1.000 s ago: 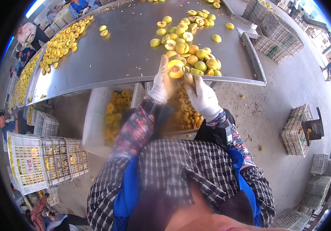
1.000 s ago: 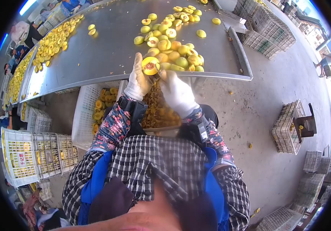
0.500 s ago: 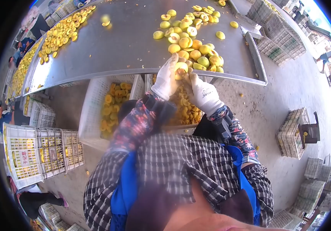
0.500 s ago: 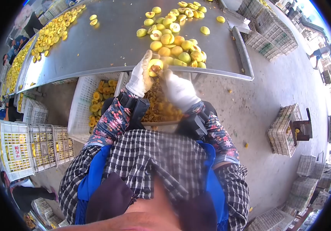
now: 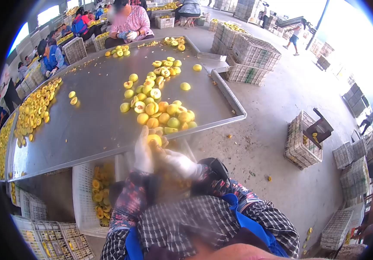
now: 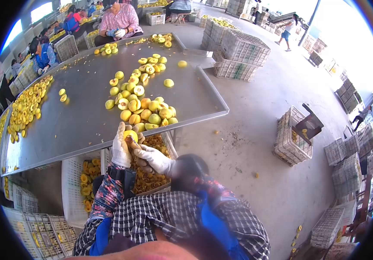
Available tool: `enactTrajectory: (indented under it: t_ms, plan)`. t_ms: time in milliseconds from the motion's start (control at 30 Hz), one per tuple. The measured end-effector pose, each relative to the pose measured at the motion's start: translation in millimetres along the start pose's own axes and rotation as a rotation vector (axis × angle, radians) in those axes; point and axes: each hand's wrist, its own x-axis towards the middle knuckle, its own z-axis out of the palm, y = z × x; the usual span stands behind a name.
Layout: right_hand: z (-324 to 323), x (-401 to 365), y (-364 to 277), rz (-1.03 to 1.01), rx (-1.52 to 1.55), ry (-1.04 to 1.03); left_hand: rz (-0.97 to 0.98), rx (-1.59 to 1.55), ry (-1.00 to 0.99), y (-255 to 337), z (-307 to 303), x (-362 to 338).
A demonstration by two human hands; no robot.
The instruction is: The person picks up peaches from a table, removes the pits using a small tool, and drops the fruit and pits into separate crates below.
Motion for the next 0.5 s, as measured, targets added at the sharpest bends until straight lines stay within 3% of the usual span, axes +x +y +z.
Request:
enactTrajectory:
  t_ms: [67,100,133,233,300,400,500]
  plan:
    - [-10.8,1.1,7.3,-0.115,-0.408,0.054,-0.03,0.053,-0.047,-1.4,-6.8,6.7]
    - [-16.3,0.5,5.1,-0.239,-0.834,0.04,-0.045,0.102,-0.084,0.7,-10.7,7.5]
    - [-21.7,3.9,11.7,-0.188,-0.903,0.07,0.078,0.198,-0.084,-6.1,-18.5,16.6]
    - [-12.5,4.6,10.7,-0.076,-1.135,0.114,0.023,0.275,-0.155,-4.1,-28.8,19.9]
    - [-10.2,0.8,17.3,0.002,-0.436,0.082,0.033,0.211,-0.131,-5.3,-16.3,11.1]
    - [-9.5,3.3,23.3,0.087,0.186,0.014,0.004,0.002,-0.053,-7.6,-10.1,7.4]
    - [7.4,-12.1,-3.0,0.18,0.291,-0.056,-0.081,-0.04,-0.049,-3.5,-4.9,3.2]
